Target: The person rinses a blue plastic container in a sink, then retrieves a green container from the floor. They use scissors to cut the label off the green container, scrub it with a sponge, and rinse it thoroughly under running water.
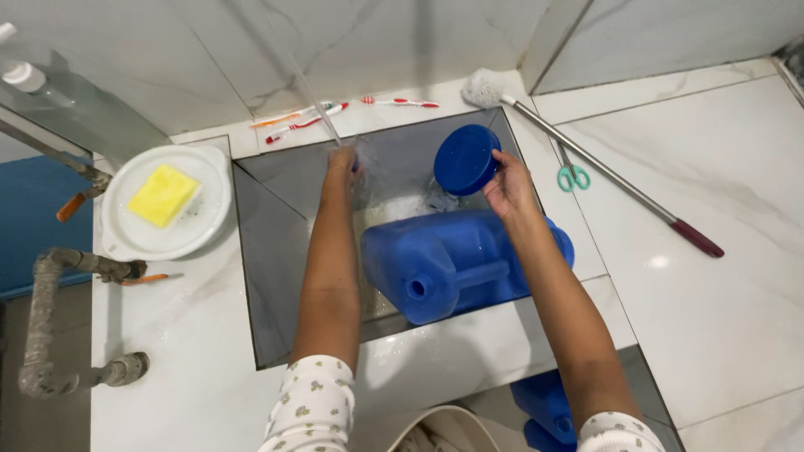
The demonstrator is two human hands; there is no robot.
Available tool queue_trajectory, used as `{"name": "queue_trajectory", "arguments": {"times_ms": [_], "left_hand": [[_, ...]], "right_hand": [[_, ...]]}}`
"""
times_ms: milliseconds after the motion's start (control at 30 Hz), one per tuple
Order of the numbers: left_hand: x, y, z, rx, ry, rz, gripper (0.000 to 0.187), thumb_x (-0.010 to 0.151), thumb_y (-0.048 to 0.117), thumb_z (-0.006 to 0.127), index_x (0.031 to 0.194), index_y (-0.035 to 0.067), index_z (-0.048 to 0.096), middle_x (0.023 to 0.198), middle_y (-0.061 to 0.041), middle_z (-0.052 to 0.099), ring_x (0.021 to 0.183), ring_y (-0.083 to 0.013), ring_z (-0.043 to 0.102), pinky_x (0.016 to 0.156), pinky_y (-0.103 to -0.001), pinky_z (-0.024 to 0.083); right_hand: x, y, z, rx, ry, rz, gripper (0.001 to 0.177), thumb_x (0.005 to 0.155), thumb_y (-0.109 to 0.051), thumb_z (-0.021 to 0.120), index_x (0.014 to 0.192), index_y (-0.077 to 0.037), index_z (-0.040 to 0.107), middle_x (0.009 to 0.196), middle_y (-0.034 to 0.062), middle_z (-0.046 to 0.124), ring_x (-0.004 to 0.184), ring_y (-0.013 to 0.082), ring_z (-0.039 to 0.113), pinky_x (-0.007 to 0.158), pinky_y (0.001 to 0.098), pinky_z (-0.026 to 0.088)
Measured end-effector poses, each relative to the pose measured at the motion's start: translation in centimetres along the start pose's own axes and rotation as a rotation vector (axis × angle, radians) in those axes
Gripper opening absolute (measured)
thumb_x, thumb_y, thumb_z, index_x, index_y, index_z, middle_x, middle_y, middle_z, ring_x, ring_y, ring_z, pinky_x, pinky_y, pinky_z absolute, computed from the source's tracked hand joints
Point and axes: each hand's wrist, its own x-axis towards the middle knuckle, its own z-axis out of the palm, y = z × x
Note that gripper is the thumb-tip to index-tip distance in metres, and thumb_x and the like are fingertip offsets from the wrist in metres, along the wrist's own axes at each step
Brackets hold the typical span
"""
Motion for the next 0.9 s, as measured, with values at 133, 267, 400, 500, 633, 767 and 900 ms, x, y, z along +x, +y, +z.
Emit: {"name": "queue_trajectory", "arguments": {"times_ms": [133, 267, 400, 500, 633, 767, 900], "left_hand": [[-5.5, -3.7, -1.9, 0.475, -0.157, 0.031, 0.041, 0.103, 0.02, 0.043, 0.14, 0.006, 0.054, 0.125, -0.009, 0.059, 0.105, -0.0242, 0.058, 0.076, -0.042, 0.057], [-18.5, -4.6, -3.2, 0.754, -0.438, 0.18, 0.066, 0.098, 0.017, 0.058, 0.16, 0.01, 0.036, 0.126, -0.024, 0.066, 0.092, -0.0318, 0.065, 0.085, -0.042, 0.054], [-34.8, -4.4, -4.3, 1.203, -0.42, 0.688, 0.045, 0.09, 0.031, 0.074, 0.124, 0.001, 0.067, 0.12, -0.023, 0.064, 0.108, -0.0359, 0.066, 0.091, -0.044, 0.054], [-40.6, -5.2, -2.8, 1.15, -0.452, 0.833, 0.043, 0.09, 0.029, 0.077, 0.116, -0.003, 0.065, 0.108, -0.025, 0.07, 0.097, -0.0385, 0.07, 0.084, -0.045, 0.057], [-41.8, -6.3, -0.5, 1.432, -0.276, 0.64, 0.051, 0.098, 0.048, 0.061, 0.093, -0.003, 0.068, 0.087, -0.022, 0.07, 0.078, -0.0369, 0.072, 0.073, -0.046, 0.059], [-39.2, -6.1, 0.1, 1.554, -0.26, 0.387, 0.074, 0.105, 0.059, 0.034, 0.071, 0.006, 0.073, 0.066, -0.016, 0.07, 0.068, -0.0335, 0.074, 0.069, -0.047, 0.058], [-38.5, -8.7, -0.1, 1.647, -0.223, 0.472, 0.066, 0.112, 0.053, 0.04, 0.084, 0.003, 0.074, 0.085, -0.021, 0.073, 0.082, -0.0376, 0.071, 0.074, -0.049, 0.055]], "right_hand": [[-1.8, -1.4, -1.1, -0.023, 0.045, -0.016, 0.012, 0.1, -0.012, 0.059, 0.106, -0.002, 0.061, 0.103, 0.0125, 0.072, 0.096, 0.0255, 0.071, 0.089, 0.0401, 0.062], [-5.5, -4.6, -1.3, -0.138, 0.095, -0.108, 0.02, 0.098, -0.012, 0.062, 0.117, -0.012, 0.055, 0.112, 0.0059, 0.069, 0.102, 0.021, 0.072, 0.089, 0.0432, 0.064], [-8.1, -6.2, -2.0, -0.169, -0.018, -0.162, 0.026, 0.104, -0.016, 0.059, 0.128, -0.009, 0.054, 0.121, 0.0078, 0.067, 0.108, 0.0215, 0.072, 0.095, 0.0459, 0.064], [-8.9, -6.7, -3.0, -0.078, 0.057, -0.148, 0.029, 0.103, -0.012, 0.058, 0.132, -0.008, 0.057, 0.122, 0.007, 0.068, 0.11, 0.0209, 0.073, 0.098, 0.0445, 0.062], [-9.8, -6.5, -4.4, 0.006, 0.042, -0.15, 0.02, 0.105, -0.012, 0.059, 0.125, -0.007, 0.058, 0.121, 0.0093, 0.068, 0.109, 0.0238, 0.073, 0.1, 0.0462, 0.062], [-11.5, -6.7, -5.4, 0.037, 0.068, -0.156, 0.016, 0.104, -0.013, 0.06, 0.119, -0.007, 0.06, 0.117, 0.0099, 0.071, 0.11, 0.025, 0.074, 0.1, 0.0467, 0.062], [-12.7, -7.8, -7.4, 0.093, 0.086, -0.193, 0.012, 0.104, -0.013, 0.061, 0.114, -0.007, 0.06, 0.116, 0.0119, 0.072, 0.109, 0.0263, 0.074, 0.1, 0.0475, 0.064]]}}
